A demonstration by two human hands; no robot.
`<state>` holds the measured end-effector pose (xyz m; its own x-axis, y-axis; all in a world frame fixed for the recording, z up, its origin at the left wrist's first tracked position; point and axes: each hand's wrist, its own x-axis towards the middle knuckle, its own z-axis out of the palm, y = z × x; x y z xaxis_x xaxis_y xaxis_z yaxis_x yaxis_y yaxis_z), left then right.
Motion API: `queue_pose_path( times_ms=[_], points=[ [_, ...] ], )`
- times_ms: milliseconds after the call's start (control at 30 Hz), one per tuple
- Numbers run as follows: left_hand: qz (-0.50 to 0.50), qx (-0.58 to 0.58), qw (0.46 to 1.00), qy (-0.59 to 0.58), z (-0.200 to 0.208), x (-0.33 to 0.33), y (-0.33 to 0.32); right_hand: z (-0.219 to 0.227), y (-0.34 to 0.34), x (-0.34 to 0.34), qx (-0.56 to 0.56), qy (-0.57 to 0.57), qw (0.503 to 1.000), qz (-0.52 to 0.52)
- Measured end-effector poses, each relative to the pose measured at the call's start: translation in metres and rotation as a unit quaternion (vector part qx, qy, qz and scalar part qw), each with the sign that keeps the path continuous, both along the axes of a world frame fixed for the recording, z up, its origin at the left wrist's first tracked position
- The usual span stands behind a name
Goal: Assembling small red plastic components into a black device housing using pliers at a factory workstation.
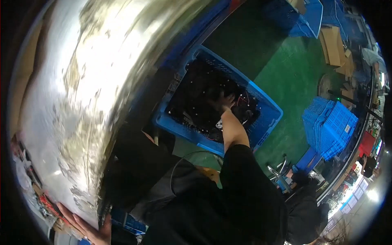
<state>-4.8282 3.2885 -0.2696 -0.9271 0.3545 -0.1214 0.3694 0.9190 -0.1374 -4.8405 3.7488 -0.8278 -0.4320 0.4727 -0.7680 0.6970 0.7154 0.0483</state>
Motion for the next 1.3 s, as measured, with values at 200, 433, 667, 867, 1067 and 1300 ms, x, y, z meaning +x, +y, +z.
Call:
queue_pose_path(
  times_ms=[200,433,667,867,1067,1300],
  points=[
    [-0.007,-0.038,0.999,0.002,0.006,-0.005,-0.001,-0.017,-0.07,0.053,-0.183,0.159,0.949,0.203],
    [0.018,0.026,0.999,-0.009,0.0,-0.003,-0.015,-0.072,-0.043,0.032,-0.181,0.052,0.955,0.227],
    [0.016,0.022,0.998,-0.061,0.008,-0.009,0.0,-0.012,-0.085,0.002,-0.127,-0.026,0.97,0.204],
    [0.1,0.029,0.993,-0.055,0.009,0.023,-0.031,0.024,-0.129,-0.027,-0.154,0.041,0.969,0.189],
    [0.01,0.115,0.988,-0.099,0.013,0.004,-0.027,0.036,-0.134,-0.023,-0.17,0.115,0.968,0.143],
    [0.008,0.129,0.991,-0.017,0.013,0.0,-0.013,-0.007,-0.075,0.043,-0.175,0.212,0.961,0.032]
  ],
)
